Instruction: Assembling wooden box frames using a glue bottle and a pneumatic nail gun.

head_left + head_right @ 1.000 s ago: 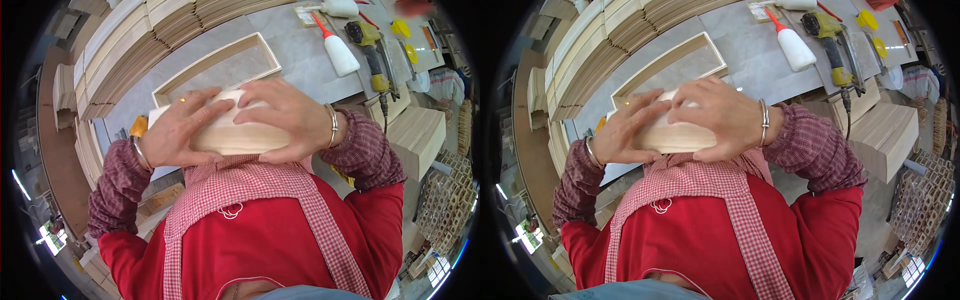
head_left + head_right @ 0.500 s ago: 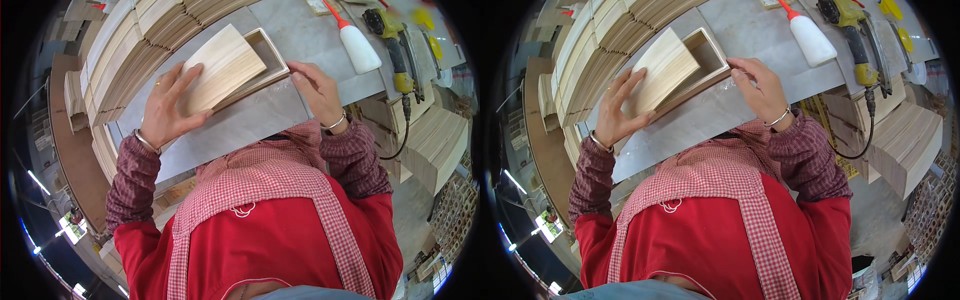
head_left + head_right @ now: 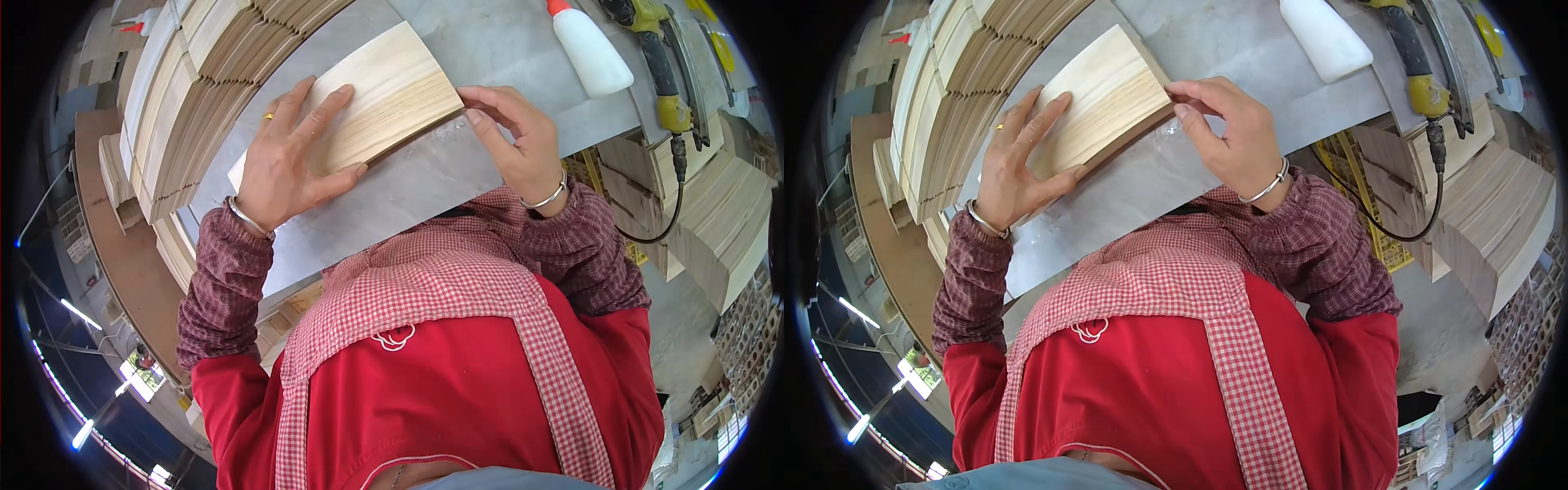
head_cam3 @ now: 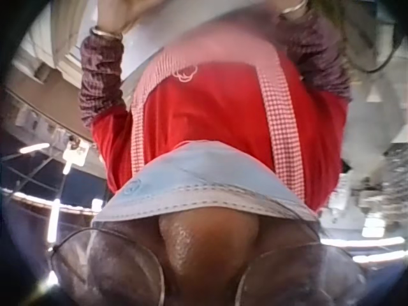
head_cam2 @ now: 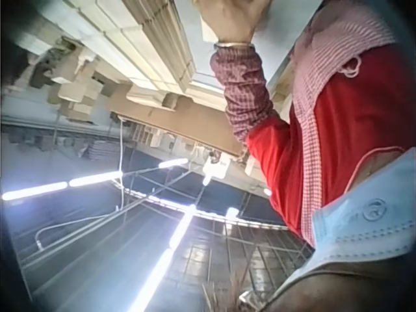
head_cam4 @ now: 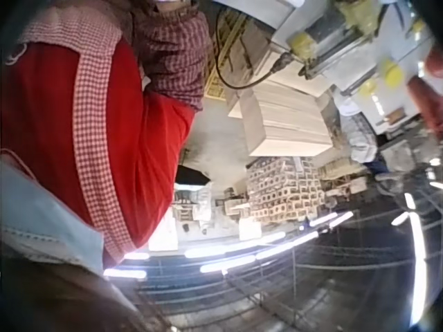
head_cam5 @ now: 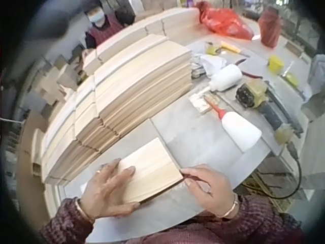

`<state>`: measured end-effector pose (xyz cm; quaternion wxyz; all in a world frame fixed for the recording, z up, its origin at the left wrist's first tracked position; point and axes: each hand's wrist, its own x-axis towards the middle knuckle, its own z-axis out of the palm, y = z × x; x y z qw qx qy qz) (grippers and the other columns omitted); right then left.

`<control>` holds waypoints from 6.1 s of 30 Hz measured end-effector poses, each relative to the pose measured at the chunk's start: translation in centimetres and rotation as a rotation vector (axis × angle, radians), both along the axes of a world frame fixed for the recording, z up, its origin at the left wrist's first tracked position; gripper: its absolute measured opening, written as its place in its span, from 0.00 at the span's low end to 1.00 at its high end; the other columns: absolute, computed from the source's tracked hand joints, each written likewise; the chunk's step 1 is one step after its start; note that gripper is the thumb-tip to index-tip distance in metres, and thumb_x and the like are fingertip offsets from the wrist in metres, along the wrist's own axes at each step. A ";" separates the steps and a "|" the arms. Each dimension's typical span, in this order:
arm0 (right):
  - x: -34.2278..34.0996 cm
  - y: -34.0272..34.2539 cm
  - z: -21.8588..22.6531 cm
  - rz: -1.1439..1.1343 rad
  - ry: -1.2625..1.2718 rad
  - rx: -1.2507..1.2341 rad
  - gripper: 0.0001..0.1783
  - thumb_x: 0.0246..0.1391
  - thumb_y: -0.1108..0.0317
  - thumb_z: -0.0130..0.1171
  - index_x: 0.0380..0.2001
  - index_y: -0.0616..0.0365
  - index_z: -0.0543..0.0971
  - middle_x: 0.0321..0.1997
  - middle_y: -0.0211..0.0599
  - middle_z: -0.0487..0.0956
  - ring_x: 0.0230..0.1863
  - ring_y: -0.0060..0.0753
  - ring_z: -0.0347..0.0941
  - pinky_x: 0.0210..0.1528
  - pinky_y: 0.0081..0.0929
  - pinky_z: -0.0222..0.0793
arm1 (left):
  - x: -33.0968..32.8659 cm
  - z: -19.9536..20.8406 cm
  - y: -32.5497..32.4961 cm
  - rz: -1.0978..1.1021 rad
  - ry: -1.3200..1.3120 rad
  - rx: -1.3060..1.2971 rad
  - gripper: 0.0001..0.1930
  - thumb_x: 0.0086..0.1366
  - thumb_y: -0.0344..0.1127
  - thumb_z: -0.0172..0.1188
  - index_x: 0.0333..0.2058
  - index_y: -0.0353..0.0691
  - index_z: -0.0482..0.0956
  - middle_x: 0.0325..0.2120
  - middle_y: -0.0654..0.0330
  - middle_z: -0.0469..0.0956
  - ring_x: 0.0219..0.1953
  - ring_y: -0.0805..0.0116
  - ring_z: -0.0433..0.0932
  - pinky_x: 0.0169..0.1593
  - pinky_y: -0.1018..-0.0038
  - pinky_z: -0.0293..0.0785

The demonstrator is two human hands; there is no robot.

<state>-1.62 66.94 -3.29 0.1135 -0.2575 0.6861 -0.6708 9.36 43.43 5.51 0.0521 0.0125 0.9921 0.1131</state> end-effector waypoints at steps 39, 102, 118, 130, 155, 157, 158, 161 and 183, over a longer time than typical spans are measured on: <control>-1.3 -2.1 0.9 -0.006 0.342 0.182 0.13 0.50 0.74 0.58 0.41 0.63 0.76 0.36 0.35 0.75 0.27 0.24 0.69 0.28 0.17 0.65 | -2.4 -0.5 2.0 0.035 0.058 0.101 0.42 0.41 0.48 0.71 0.57 0.47 0.66 0.58 0.47 0.60 0.54 0.49 0.66 0.53 0.59 0.68; -16.4 12.1 2.8 -0.296 0.433 1.431 0.29 0.45 0.60 0.60 0.52 0.60 0.71 0.47 0.45 0.76 0.47 0.32 0.73 0.48 0.22 0.67 | -3.5 -6.0 2.5 0.035 0.451 0.204 0.38 0.44 0.55 0.65 0.49 0.35 0.68 0.50 0.44 0.66 0.50 0.47 0.65 0.56 0.58 0.60; -6.9 4.6 18.5 0.048 -0.151 0.792 0.14 0.41 0.71 0.56 0.34 0.64 0.72 0.19 0.35 0.72 0.14 0.24 0.65 0.19 0.18 0.61 | -3.0 -5.2 2.8 0.154 0.385 0.100 0.39 0.40 0.57 0.67 0.52 0.47 0.69 0.55 0.59 0.65 0.54 0.56 0.64 0.59 0.63 0.56; -7.5 -5.4 17.4 0.385 0.044 0.937 0.08 0.39 0.68 0.61 0.22 0.60 0.74 0.11 0.28 0.70 0.09 0.19 0.60 0.12 0.15 0.55 | -2.9 -6.0 3.1 0.200 0.439 0.112 0.36 0.41 0.52 0.66 0.50 0.45 0.70 0.54 0.58 0.65 0.53 0.55 0.63 0.59 0.64 0.55; -8.2 -3.4 17.8 0.389 -0.103 0.944 0.09 0.39 0.71 0.62 0.27 0.61 0.76 0.11 0.28 0.70 0.08 0.18 0.60 0.12 0.14 0.55 | -3.0 -6.0 3.2 0.214 0.413 0.101 0.35 0.41 0.52 0.67 0.49 0.45 0.71 0.53 0.56 0.66 0.54 0.55 0.63 0.59 0.64 0.54; -8.3 -3.3 17.7 0.388 -0.095 0.959 0.09 0.39 0.71 0.62 0.27 0.61 0.76 0.12 0.28 0.70 0.08 0.18 0.60 0.12 0.14 0.55 | -3.0 -5.9 3.2 0.219 0.390 0.111 0.35 0.40 0.50 0.67 0.50 0.46 0.70 0.54 0.58 0.65 0.54 0.56 0.62 0.60 0.64 0.55; -8.2 -3.4 17.7 0.389 -0.096 0.958 0.09 0.39 0.71 0.62 0.27 0.61 0.76 0.12 0.28 0.70 0.08 0.18 0.60 0.12 0.14 0.55 | -2.9 -5.9 3.2 0.219 0.388 0.110 0.35 0.40 0.50 0.67 0.50 0.46 0.70 0.54 0.58 0.65 0.54 0.56 0.62 0.60 0.64 0.55; -8.1 -3.5 17.8 0.384 -0.084 0.967 0.09 0.39 0.71 0.61 0.27 0.62 0.76 0.12 0.28 0.70 0.08 0.18 0.60 0.12 0.14 0.55 | -2.9 -5.9 3.2 0.217 0.398 0.109 0.35 0.40 0.50 0.67 0.49 0.46 0.70 0.54 0.58 0.65 0.54 0.56 0.62 0.60 0.64 0.55; -6.8 0.3 17.2 0.369 -0.118 0.924 0.10 0.39 0.73 0.61 0.29 0.64 0.77 0.14 0.29 0.70 0.09 0.18 0.60 0.13 0.14 0.55 | -3.1 -6.6 3.0 0.186 0.463 0.101 0.35 0.40 0.54 0.67 0.48 0.45 0.71 0.52 0.55 0.66 0.52 0.55 0.63 0.57 0.64 0.56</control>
